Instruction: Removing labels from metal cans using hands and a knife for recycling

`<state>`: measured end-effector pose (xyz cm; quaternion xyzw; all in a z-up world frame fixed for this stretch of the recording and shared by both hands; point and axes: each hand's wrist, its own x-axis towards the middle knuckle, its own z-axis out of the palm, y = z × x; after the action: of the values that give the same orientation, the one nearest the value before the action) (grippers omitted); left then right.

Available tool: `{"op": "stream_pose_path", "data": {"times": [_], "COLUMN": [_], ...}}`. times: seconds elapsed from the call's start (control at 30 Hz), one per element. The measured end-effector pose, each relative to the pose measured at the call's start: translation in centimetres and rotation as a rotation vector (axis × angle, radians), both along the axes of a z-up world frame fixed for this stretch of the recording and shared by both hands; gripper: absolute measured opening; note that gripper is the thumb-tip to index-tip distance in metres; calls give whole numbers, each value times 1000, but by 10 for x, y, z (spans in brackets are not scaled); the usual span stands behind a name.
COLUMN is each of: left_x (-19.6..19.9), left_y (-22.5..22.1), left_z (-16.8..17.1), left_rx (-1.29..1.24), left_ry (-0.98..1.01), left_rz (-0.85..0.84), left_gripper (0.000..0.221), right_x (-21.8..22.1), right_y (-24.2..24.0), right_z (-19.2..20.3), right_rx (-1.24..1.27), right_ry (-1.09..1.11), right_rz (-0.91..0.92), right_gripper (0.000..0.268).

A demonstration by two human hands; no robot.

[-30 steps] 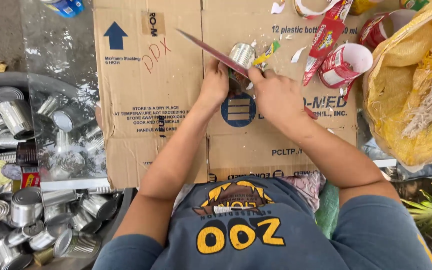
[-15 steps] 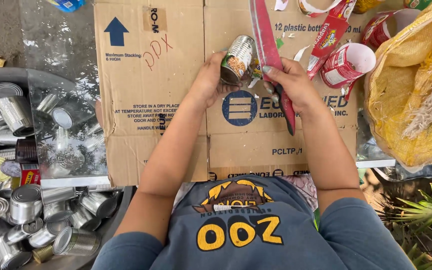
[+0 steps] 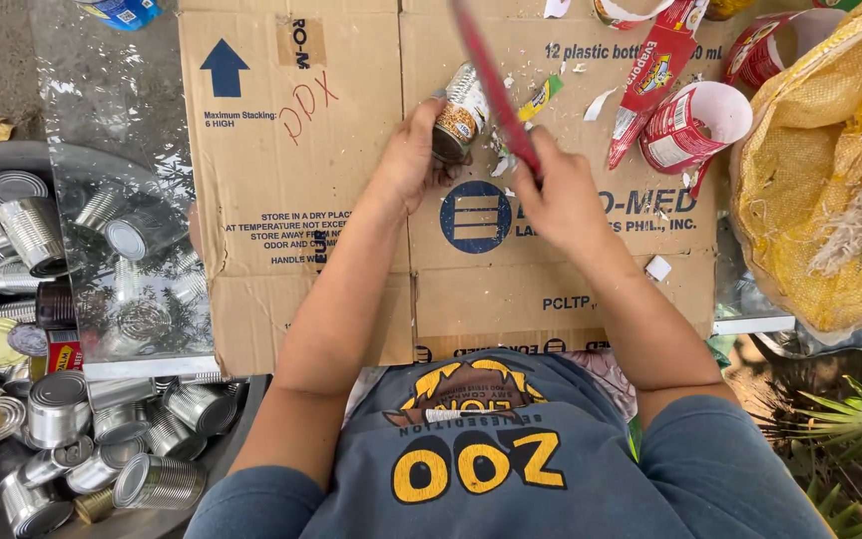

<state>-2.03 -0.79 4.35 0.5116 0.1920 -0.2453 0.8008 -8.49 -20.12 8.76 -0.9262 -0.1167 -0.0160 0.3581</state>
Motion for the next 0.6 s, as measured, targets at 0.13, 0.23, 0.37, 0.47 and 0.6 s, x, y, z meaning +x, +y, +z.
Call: {"op": "stream_pose_path", "data": {"times": [0.13,0.23,0.37,0.47,0.6], "left_x": [-2,-3,-1,-3,-2], "left_y": [-4,-7,-5,-12,-15], "left_z": [-14,-2,-7,-12,-25], "left_rx": [5,39,3,29,-5], "left_ry": [-76,-53,-29,-82,-47], "left_rz": [22,5,33,33,129], "left_gripper": [40,54,44,42,48], "right_x": [-6,6,2,18,13], "right_y": [14,9,16,3,-1], "right_z": [1,-10,-3,-13,-11], "right_rx": [-452,-506,-590,-644,-631], "right_ry": [-207,-229,-140,-99,-304], "right_rz": [5,-26,-26,-25,35], "right_gripper": [16,16,25,24,30]}}
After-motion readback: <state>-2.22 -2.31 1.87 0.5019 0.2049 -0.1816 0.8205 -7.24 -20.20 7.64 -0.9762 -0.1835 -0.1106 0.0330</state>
